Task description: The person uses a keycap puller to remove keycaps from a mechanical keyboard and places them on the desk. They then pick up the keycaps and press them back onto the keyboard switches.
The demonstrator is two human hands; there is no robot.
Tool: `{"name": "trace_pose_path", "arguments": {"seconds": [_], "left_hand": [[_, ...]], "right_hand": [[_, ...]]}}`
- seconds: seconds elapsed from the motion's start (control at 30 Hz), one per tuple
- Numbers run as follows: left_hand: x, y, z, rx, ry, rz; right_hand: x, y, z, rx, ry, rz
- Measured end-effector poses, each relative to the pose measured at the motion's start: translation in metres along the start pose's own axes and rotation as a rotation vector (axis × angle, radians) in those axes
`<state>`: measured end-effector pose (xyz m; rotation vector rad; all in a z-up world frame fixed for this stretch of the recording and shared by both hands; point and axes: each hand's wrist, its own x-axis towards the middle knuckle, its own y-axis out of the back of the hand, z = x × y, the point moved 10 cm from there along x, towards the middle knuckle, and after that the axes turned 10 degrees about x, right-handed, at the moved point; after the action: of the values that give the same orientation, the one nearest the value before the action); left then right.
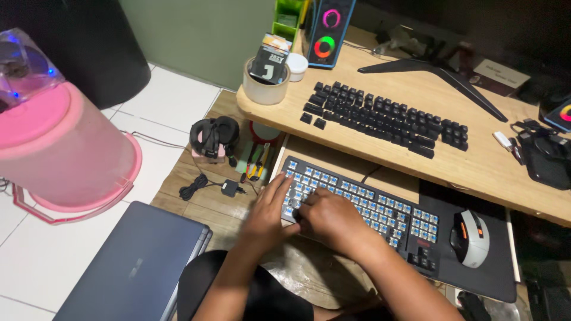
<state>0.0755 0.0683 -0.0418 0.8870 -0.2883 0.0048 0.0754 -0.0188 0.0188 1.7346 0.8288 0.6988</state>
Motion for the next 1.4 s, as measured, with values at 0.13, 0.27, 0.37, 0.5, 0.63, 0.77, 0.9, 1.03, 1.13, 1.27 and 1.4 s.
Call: {"name": "trace_pose_path", "arguments": {"seconds": [0.13, 0.27, 0.37, 0.5, 0.63, 0.77, 0.9, 1.03, 1.13, 1.27, 1.4], "left_hand": [[0.004, -0.003, 0.005, 0.034, 0.094, -0.069], [0.010, 0.006, 0.016, 0.084, 0.150, -0.147], [0.008, -0.002, 0.005, 0.152, 0.349, -0.423], [0.008, 0.037, 0.042, 0.133, 0.072, 0.026], [-0.018, 0.042, 0.072, -0.032, -0.082, 0.306], [-0.031, 0.029, 0.093, -0.073, -0.056, 0.428], [-0.037, -0.001, 0.104, -0.193, -0.001, 0.326], [-0.035, -0.030, 0.103, -0.398, 0.165, 0.183], [-0.020, -0.027, 0.101, -0.387, 0.168, 0.226], [0.016, 0.021, 0.086, -0.254, 0.095, 0.497], [0.062, 0.065, 0.088, 0.123, 0.094, 0.669]], "right_hand": [[0.009, -0.001, -0.003, 0.063, 0.039, -0.055], [0.006, 0.061, -0.015, 0.136, 0.086, 0.073], [-0.014, 0.126, -0.024, 0.145, 0.114, 0.207], [-0.029, 0.141, -0.011, 0.178, 0.034, 0.288], [-0.040, 0.109, 0.006, 0.261, 0.007, 0.345], [-0.059, 0.083, 0.013, 0.374, -0.057, 0.327], [-0.087, 0.069, 0.024, 0.393, -0.155, 0.344], [-0.113, 0.070, 0.027, 0.288, -0.208, 0.469], [-0.131, 0.072, 0.031, 0.277, -0.244, 0.586], [-0.153, 0.083, 0.039, 0.276, -0.288, 0.833], [-0.160, 0.086, 0.038, 0.371, -0.239, 0.926]]}}
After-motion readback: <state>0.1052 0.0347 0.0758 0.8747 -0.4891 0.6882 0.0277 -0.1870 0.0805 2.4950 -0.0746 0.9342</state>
